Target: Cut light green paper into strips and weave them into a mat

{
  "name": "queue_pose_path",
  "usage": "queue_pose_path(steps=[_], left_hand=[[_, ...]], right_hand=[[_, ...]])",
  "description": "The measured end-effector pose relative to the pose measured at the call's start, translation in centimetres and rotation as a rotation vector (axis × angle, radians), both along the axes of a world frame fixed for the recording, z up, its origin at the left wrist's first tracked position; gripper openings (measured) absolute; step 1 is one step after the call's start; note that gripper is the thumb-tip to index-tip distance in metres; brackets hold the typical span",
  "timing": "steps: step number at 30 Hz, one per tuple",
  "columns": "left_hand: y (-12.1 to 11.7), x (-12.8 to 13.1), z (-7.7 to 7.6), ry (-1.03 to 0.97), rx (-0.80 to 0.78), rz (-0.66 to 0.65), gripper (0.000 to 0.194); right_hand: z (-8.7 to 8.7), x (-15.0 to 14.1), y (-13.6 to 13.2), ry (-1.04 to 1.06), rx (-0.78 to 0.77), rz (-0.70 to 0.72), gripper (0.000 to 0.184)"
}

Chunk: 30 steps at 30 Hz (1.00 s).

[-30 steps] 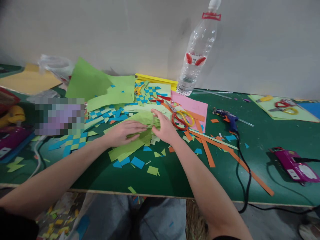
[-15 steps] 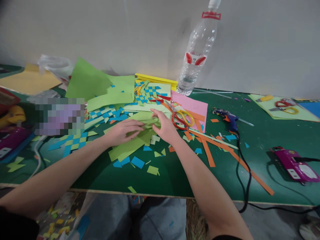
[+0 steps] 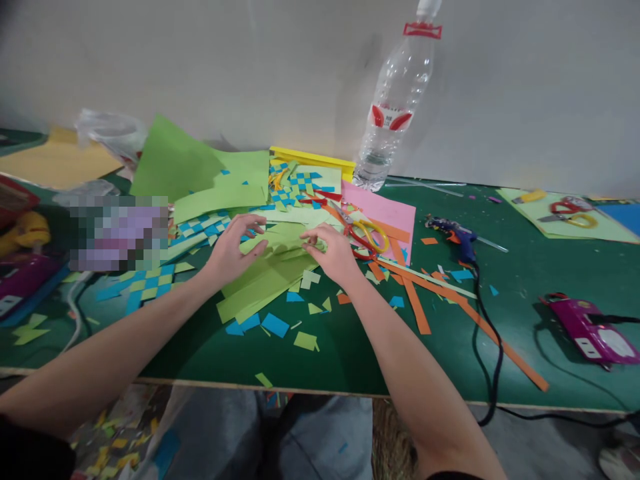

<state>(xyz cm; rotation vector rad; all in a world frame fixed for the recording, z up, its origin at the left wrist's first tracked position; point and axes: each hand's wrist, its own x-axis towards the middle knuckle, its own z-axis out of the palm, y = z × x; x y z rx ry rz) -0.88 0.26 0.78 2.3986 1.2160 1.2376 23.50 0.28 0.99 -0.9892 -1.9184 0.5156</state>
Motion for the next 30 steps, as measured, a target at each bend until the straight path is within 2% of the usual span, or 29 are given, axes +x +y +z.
queue_pose_path(steps=[3, 10, 15, 20, 24, 27, 30], left_hand=[[-0.03, 0.12, -0.03, 0.022, -0.054, 0.009, 0.041], [-0.10, 0.13, -0.16, 0.110, -0.051, -0.116, 0.031], [-0.23, 0.25, -0.08, 0.086, -0.036, -0.192, 0.036], [-0.55, 0.42, 0.31, 0.079, -0.077, -0.153, 0.038], [-0.56, 0.29, 0.54, 0.018, -0.152, -0.069, 0.032], [-0.26, -0.02, 0.46, -0.063, -0.247, -0.020, 0.027], [0.11, -0.28, 0.26, -0.130, -0.296, 0.014, 0.025]], right_hand=[[0.08, -0.08, -0.12, 0.016, -0.030, 0.003, 0.004], [0.43, -0.24, -0.43, 0.028, -0.067, 0.006, 0.023], [0.47, -0.28, -0.48, -0.011, -0.067, 0.023, 0.030], [0.24, -0.31, -0.47, -0.046, -0.082, 0.050, 0.030], [0.06, -0.36, -0.40, -0.026, -0.077, 0.063, 0.026], [-0.04, -0.29, -0.25, 0.014, -0.066, 0.036, 0.021], [-0.21, -0.10, -0.01, 0.057, -0.118, -0.015, 0.023]])
